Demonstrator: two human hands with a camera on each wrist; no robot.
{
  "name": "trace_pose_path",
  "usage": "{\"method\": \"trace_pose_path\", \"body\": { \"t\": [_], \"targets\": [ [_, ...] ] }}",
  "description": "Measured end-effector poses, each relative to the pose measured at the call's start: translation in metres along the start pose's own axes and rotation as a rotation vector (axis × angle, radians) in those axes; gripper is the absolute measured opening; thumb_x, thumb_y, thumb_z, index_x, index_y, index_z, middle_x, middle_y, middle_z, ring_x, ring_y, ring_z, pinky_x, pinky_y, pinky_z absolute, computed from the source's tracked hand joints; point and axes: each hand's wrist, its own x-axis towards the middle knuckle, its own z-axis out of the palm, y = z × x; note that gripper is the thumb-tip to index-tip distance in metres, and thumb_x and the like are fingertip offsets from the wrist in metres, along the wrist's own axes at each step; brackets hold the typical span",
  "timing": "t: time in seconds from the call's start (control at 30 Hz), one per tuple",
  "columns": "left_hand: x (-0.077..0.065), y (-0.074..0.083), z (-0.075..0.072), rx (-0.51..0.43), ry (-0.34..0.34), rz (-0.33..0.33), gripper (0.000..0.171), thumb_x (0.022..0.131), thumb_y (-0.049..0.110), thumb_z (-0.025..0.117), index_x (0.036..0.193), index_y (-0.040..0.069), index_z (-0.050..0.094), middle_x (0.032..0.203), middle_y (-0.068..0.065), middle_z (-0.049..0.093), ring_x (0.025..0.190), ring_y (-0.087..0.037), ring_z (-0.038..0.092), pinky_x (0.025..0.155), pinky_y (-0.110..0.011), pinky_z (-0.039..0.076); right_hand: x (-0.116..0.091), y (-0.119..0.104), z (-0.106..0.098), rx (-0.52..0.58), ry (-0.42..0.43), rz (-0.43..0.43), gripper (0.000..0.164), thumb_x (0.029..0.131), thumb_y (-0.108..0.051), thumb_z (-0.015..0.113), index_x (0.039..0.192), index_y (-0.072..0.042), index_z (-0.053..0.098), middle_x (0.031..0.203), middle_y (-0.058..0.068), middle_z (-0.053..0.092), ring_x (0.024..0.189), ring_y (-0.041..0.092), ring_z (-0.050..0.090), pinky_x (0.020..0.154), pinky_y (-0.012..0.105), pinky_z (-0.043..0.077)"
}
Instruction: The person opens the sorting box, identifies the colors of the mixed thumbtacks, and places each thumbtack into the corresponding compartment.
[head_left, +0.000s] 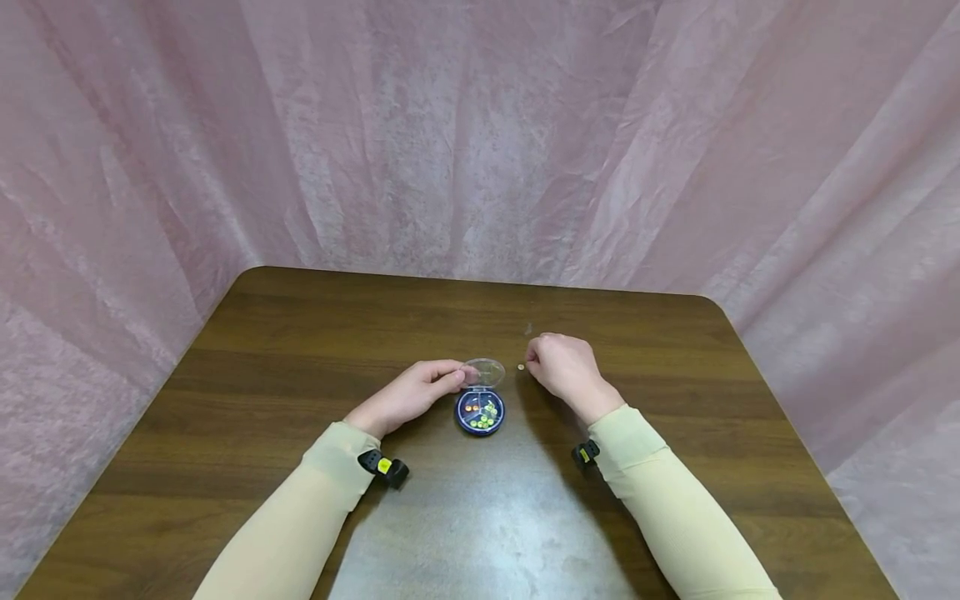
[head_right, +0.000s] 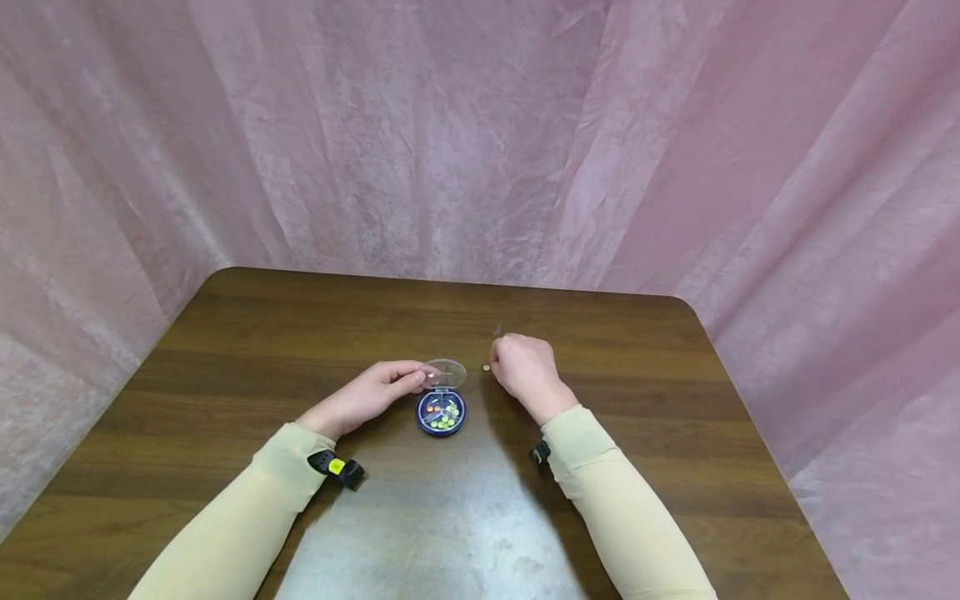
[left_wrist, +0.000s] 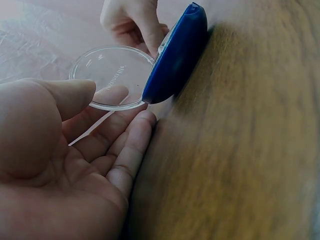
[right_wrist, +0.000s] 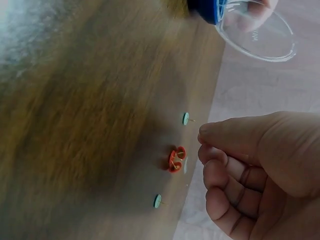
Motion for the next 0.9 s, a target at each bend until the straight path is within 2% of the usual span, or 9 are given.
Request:
{"method": "trace_pose_path", "body": {
  "t": [0.23,0.9],
  "targets": [
    [-0.001,0.005,0.001,0.010,0.003,-0.009,0.033,0.105,0.036,0.051,0.130,0.021,0.066,0.129,0.007,0.065,0.122,-0.010,0.057,0.104,-0.030,0.043,0.009,-0.002,0.005,0.000,-0.042,0.002,0.016,0.086,-0.021,0.069,0.072,-0.026,0.065,0.076,-0.010,0.062,0.072,0.013,0.060,0.061,0.038,0.049],
    [0.001,0.003,0.000,0.016,0.001,-0.005,0.036,0.105,0.036,0.051,0.132,0.018,0.066,0.131,0.004,0.064,0.123,-0.010,0.057,0.104,-0.030,0.042,0.013,-0.003,0.013,-0.031,-0.016,-0.008,0.022,0.083,-0.016,0.066,0.066,-0.026,0.060,0.067,-0.010,0.058,0.063,0.014,0.057,0.054,0.038,0.047]
  ]
}}
